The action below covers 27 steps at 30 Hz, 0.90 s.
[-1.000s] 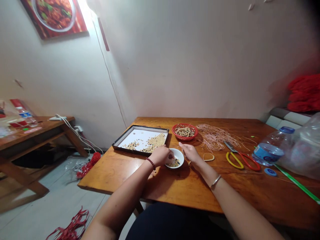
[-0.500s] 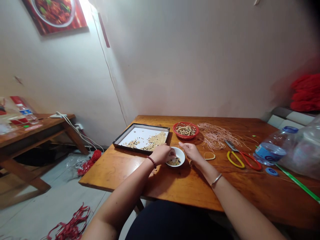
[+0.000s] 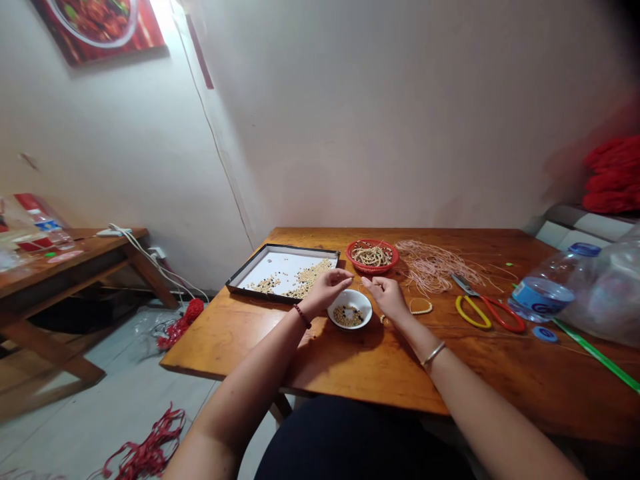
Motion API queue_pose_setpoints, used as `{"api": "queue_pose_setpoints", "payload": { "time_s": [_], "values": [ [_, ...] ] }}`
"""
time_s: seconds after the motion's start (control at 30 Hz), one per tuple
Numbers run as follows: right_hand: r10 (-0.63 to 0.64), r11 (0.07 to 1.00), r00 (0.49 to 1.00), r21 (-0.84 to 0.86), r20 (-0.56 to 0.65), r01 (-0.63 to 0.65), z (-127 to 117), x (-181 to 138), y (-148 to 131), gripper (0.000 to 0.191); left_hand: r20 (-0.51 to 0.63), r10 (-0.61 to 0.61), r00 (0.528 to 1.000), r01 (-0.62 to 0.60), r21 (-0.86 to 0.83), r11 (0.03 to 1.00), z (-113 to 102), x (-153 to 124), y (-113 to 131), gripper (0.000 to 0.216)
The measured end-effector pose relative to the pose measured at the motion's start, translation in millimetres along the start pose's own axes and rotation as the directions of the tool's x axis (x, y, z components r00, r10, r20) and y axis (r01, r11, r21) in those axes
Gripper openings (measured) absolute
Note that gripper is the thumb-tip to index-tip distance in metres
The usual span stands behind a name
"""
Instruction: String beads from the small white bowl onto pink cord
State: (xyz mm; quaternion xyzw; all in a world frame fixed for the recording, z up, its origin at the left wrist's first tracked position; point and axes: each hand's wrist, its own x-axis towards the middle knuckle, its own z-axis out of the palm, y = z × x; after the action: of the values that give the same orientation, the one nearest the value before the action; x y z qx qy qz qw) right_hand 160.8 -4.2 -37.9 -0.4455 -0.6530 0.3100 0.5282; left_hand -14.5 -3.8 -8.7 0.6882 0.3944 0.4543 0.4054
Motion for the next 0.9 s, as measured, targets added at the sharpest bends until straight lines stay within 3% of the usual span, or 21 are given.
{"api": "queue_pose_setpoints", "payload": {
  "time_s": [0.4, 0.9],
  "values": [
    [-0.055, 0.979, 0.993, -0.203, -0.102, 0.034, -2.8, -2.2, 2.2, 0.050, 0.018, -0.040, 0.999, 0.041, -0.036, 0.999, 1.5, 2.4, -8.5, 0.040],
    [-0.089, 0.985, 0.991, -0.156, -0.101, 0.073, -2.0, -5.4, -4.0, 0.051, 0.072, -0.171, 0.983, 0.183, -0.221, 0.958, 5.9, -3.5, 13.0, 0.044]
  ]
}}
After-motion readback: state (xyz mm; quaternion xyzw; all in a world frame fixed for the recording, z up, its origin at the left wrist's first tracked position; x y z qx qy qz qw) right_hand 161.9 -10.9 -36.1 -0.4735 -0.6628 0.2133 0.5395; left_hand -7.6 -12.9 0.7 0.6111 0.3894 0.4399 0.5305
